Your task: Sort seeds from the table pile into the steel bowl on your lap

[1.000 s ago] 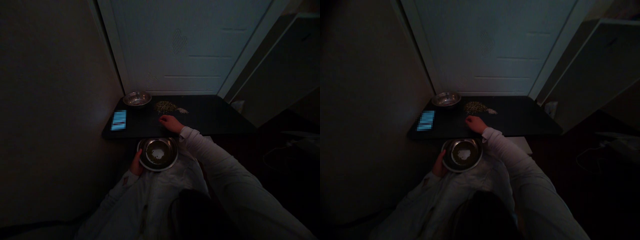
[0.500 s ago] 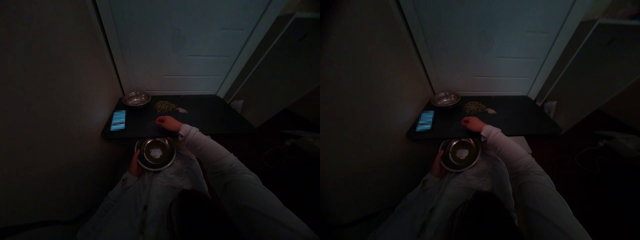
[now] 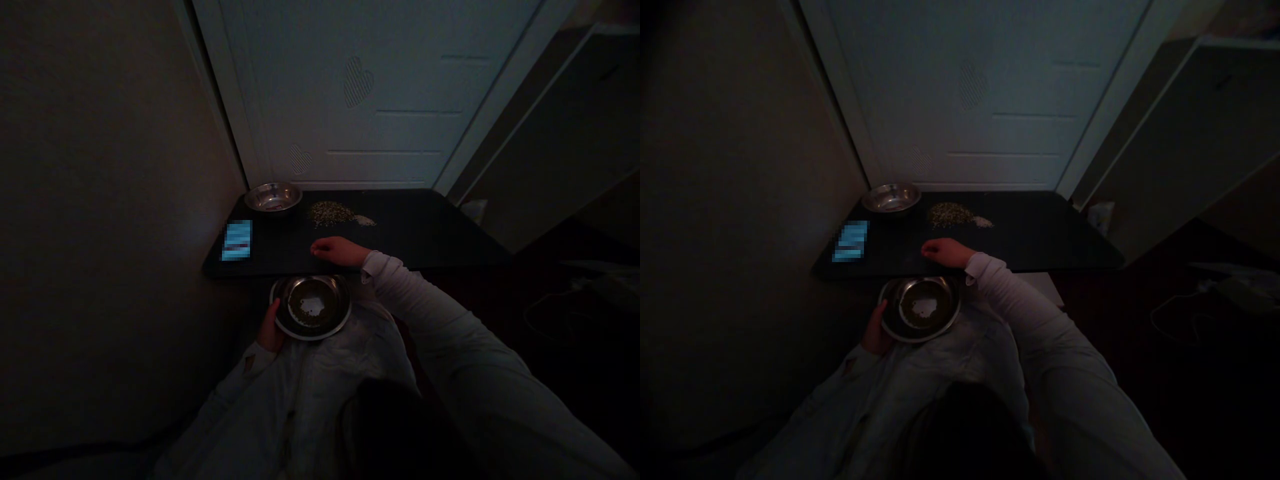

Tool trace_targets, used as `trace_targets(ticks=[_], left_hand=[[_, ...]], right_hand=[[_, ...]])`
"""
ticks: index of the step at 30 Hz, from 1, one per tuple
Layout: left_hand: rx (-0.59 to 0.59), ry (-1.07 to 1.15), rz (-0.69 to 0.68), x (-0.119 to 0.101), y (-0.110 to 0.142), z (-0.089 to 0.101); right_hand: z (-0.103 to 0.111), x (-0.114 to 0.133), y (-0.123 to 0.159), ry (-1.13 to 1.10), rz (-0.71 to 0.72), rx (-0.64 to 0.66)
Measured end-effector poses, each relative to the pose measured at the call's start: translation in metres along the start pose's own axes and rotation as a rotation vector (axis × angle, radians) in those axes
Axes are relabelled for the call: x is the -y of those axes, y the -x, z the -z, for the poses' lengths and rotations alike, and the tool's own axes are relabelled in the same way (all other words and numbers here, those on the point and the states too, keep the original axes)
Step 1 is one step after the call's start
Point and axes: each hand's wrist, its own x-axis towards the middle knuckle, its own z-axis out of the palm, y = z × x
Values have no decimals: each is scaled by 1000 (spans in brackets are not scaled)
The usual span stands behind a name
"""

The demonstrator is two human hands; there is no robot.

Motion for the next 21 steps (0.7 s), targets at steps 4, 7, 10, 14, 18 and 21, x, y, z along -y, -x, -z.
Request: trace_targets(ticks=[4,7,10,14,18,21], left_hand=[[14,-8,10,0,0,0],[21,-9,7,0,-1,0],[18,-7,-11,1,-2,0],[-6,-7,-2,0,-3,-1],[-13,-13,-16,0,-2,-3],[1,-20,-45,-1,-1,-4]], right_hand=[[1,2,2,-30,-25,-3],[-1,1,5,-46,-25,-18],[-4,-1,7,-67,-4,-43],[-9,-4,9,-83,20,-86],[-12,-6,10,-125,28,-96],[-15,-8,11,-172,43,-130]])
